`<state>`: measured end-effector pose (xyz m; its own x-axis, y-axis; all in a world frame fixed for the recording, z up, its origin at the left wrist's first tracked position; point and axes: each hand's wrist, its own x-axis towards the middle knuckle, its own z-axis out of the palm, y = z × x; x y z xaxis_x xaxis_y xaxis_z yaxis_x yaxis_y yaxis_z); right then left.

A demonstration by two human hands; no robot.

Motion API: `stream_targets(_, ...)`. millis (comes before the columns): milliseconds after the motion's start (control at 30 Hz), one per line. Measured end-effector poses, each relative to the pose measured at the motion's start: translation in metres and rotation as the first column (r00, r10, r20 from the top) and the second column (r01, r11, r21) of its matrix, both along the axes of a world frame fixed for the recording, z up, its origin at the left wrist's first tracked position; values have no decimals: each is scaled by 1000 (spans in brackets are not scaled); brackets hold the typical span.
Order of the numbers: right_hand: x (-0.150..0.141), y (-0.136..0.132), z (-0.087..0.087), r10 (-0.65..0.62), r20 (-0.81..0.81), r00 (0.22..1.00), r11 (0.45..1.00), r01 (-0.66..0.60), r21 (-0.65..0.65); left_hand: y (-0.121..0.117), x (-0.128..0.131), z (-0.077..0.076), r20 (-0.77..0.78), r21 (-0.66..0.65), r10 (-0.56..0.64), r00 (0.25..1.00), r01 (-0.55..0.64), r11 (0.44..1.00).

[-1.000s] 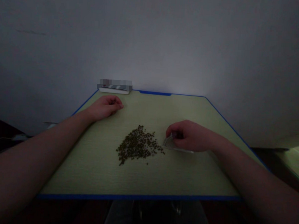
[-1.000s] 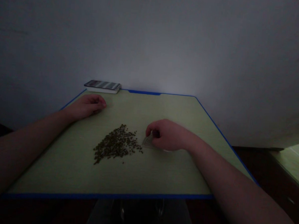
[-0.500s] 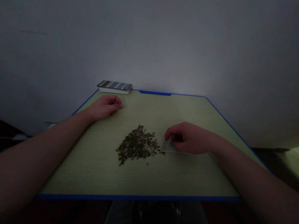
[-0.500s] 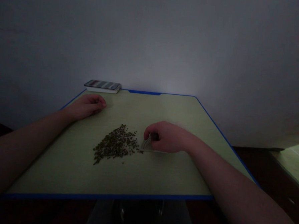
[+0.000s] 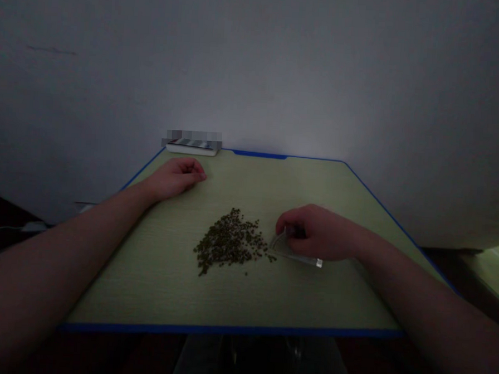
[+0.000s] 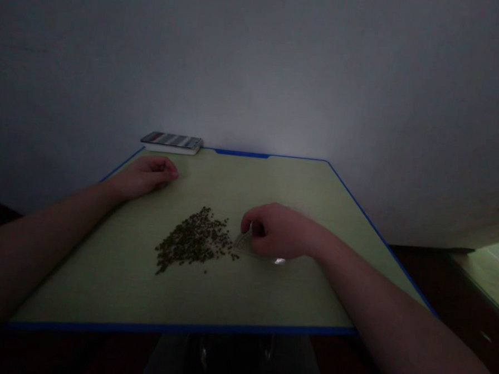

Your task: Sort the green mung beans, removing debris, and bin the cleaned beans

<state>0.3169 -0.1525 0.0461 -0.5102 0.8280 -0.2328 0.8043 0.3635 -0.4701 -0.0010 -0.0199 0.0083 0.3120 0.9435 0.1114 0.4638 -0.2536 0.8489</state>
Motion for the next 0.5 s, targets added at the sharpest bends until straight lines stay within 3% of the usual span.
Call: stream_targets(500,-7,2,-4,19,-69,997,1000,-18,24,3,-1,-2,-29,-1,1,1000,-1,1000)
